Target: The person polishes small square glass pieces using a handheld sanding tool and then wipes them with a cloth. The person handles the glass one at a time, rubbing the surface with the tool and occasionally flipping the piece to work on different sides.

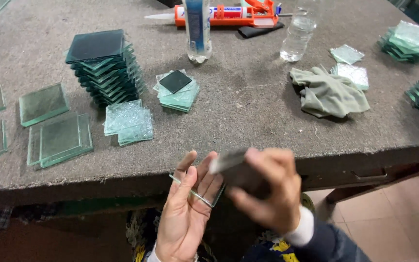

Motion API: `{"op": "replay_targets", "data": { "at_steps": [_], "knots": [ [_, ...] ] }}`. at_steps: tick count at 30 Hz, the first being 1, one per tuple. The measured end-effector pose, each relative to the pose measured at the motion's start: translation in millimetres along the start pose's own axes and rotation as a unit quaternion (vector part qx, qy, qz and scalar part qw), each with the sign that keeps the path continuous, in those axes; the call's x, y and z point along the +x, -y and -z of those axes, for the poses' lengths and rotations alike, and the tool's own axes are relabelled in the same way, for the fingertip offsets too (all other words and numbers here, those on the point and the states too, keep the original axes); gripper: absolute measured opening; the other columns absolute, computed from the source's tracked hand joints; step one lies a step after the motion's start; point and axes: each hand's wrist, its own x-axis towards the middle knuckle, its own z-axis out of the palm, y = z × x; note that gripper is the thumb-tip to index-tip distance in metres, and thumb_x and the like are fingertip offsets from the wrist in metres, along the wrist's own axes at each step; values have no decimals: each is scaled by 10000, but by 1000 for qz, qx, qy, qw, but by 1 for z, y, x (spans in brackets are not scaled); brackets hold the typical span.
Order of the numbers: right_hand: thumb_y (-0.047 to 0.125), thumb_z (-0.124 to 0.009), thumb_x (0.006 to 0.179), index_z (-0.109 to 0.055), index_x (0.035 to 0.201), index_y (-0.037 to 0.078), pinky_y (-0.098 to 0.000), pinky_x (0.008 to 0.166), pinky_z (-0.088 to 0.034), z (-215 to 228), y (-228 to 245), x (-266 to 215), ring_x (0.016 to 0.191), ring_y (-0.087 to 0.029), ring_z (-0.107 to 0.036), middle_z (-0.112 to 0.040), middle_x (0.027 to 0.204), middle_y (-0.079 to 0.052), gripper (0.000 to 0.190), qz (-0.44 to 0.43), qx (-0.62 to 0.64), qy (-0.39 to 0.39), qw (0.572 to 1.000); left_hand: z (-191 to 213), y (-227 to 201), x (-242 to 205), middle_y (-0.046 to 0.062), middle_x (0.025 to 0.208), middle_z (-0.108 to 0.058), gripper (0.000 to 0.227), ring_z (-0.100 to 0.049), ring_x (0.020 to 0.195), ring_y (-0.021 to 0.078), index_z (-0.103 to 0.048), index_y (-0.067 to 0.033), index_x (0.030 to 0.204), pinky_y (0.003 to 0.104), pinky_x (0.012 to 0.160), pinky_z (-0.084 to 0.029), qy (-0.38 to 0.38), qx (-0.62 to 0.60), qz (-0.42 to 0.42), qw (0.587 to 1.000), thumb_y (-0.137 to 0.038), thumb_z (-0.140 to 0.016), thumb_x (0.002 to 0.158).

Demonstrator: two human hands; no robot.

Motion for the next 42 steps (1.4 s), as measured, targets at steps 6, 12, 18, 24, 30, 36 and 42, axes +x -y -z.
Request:
{"op": "replay_targets", "data": {
  "at_steps": [6,12,18,24,30,36,42],
  "knots": [
    [316,-989,825,-563,1536,107,-415,1075,-583,5,9,-2,1225,-321,-669,-601,1335,-172,855,-15,14,-29,999,-10,-4,-4,323,1523,-655,353,-616,1423,425,-543,-80,1458,517,1219,-469,-31,0,3,1000,-90,-407,1133],
    [514,-976,883,-643,1469,219,-398,857,-656,-11,9,-26,961,-265,-719,-635,1230,-124,736,57,7,46,997,-8,-3,-6,333,1518,-651,352,-619,1409,422,-534,-89,1458,510,1189,-479,-26,3,-15,1000,-97,-410,1129],
    [225,-955,838,-534,1557,85,-446,1135,-561,17,-4,24,1285,-357,-659,-578,1395,-202,845,-22,-14,-50,998,-24,-9,-17,319,1541,-649,384,-610,1469,425,-542,-89,1493,492,1212,-470,-74,15,-3,997,-104,-380,1145],
    [403,-831,988,-688,1399,167,-366,796,-573,-9,15,-22,858,-239,-648,-621,1164,-117,495,66,41,7,997,-18,-6,7,325,1577,-629,425,-581,1485,421,-513,-92,1553,496,1223,-428,-84,20,-4,996,-108,-313,1179],
    [357,-985,847,-602,1499,161,-362,963,-604,2,-12,6,1073,-263,-727,-642,1290,-142,782,13,48,-18,999,-22,1,3,351,1555,-616,419,-572,1473,446,-497,-86,1554,553,1222,-410,-135,21,-8,991,-75,-288,1191],
    [311,-825,953,-620,1485,161,-403,953,-532,-1,5,-24,1034,-280,-656,-618,1227,-156,590,1,70,5,998,4,3,20,329,1587,-610,431,-569,1495,437,-500,-134,1554,514,1210,-422,-95,13,12,995,-91,-310,1170],
    [380,-877,965,-616,1490,156,-410,966,-605,-2,-7,-7,1091,-304,-717,-699,1328,-169,628,31,86,40,995,-3,1,14,325,1588,-603,425,-562,1491,426,-483,-137,1554,517,1219,-418,-91,24,6,996,-91,-304,1172]
  ]
}}
